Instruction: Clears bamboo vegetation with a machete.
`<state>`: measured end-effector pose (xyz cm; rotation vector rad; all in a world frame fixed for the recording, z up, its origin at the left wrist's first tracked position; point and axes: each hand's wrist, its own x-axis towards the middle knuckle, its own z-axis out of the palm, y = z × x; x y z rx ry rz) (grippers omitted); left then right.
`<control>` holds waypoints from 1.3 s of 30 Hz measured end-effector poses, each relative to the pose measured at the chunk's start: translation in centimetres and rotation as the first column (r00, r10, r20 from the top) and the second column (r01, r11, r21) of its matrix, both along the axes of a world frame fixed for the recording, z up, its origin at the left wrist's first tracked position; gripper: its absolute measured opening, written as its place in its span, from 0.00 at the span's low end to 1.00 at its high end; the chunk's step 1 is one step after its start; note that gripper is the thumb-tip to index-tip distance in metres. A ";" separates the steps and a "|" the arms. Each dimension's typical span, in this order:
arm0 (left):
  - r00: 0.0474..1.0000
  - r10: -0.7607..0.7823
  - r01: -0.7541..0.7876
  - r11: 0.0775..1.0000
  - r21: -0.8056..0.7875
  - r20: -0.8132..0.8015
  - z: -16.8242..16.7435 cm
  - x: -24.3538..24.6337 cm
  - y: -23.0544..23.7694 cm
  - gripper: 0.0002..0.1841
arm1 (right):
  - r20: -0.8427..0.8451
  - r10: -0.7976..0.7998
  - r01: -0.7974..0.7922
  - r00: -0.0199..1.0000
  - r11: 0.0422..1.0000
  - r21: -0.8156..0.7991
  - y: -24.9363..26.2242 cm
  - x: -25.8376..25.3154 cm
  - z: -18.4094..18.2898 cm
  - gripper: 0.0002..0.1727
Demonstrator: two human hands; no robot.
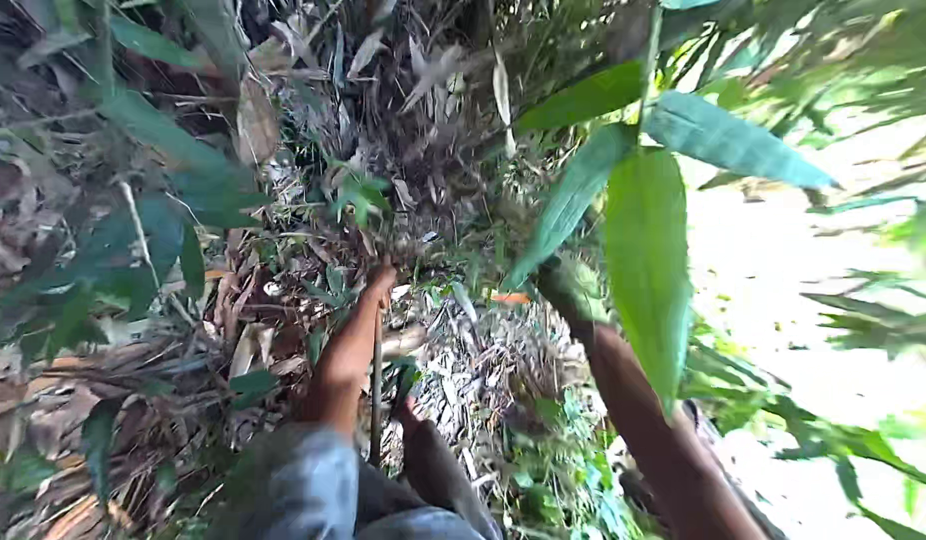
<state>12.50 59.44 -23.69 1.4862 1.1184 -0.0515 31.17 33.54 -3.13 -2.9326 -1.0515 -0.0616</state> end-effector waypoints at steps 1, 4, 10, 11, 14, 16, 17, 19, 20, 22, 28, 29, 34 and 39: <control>0.999 -0.011 0.009 0.998 -0.070 -0.034 2.3 0.1 -0.6 0.25 | -0.206 -0.098 0.066 0.974 0.985 -0.159 1.1 0.0 3.1 0.26; 0.997 0.071 -0.072 0.996 -0.047 -0.028 9.2 -5.1 -2.0 0.22 | -0.355 -0.228 0.165 0.906 0.966 -0.199 0.7 -0.6 1.3 0.26; 0.894 0.126 -0.296 0.887 0.354 0.431 21.2 -2.6 7.3 0.18 | -0.354 -0.211 0.162 0.911 0.973 -0.163 1.7 0.2 -1.8 0.28; 0.839 0.151 -0.392 0.834 0.389 0.524 22.1 -1.0 8.4 0.17 | -0.361 -0.210 0.164 0.909 0.974 -0.156 1.7 0.3 -2.1 0.28; 0.777 0.203 -0.538 0.706 0.461 0.596 17.9 3.2 9.7 0.18 | -0.263 -0.166 0.177 0.950 0.984 0.019 -0.1 1.4 -5.4 0.31; 0.940 0.151 -0.295 0.812 0.504 0.306 8.6 2.3 7.2 0.21 | -0.206 -0.191 0.193 0.960 0.981 -0.010 -1.5 1.4 -5.6 0.33; 0.990 0.081 -0.125 0.886 0.447 0.116 3.9 0.9 6.1 0.22 | -0.279 -0.238 0.212 0.930 0.970 -0.120 -1.6 0.9 -3.9 0.32; 0.983 -0.092 0.126 0.967 0.224 -0.156 0.0 -1.0 4.9 0.26 | -0.313 -0.284 0.227 0.906 0.952 -0.206 -3.9 0.3 -2.7 0.29; 0.971 -0.135 0.166 0.975 0.146 -0.199 1.1 -0.5 4.7 0.28 | -0.283 -0.299 0.247 0.911 0.947 -0.205 -5.9 0.6 -2.1 0.28; 0.978 -0.091 0.100 0.994 0.039 -0.188 5.5 -1.2 1.8 0.26 | -0.209 -0.348 0.296 0.914 0.924 -0.244 -10.8 0.7 -0.7 0.27; 0.993 0.115 -0.114 0.989 -0.093 0.001 12.2 -13.8 -5.4 0.20 | -0.135 -0.379 0.317 0.916 0.886 -0.338 -14.5 1.3 10.3 0.25; 0.996 0.091 -0.092 0.991 -0.101 -0.022 12.6 -16.3 -5.5 0.21 | -0.114 -0.387 0.333 0.915 0.884 -0.329 -16.1 2.1 11.0 0.24; 0.978 -0.034 0.043 0.998 0.042 -0.207 14.6 -26.4 -6.4 0.24 | -0.077 -0.356 0.324 0.931 0.906 -0.271 -23.4 6.1 12.5 0.21; 0.969 -0.023 0.051 0.993 0.110 -0.247 15.5 -30.0 -7.8 0.22 | -0.263 -0.385 0.306 0.884 0.905 -0.295 -12.9 2.8 9.8 0.22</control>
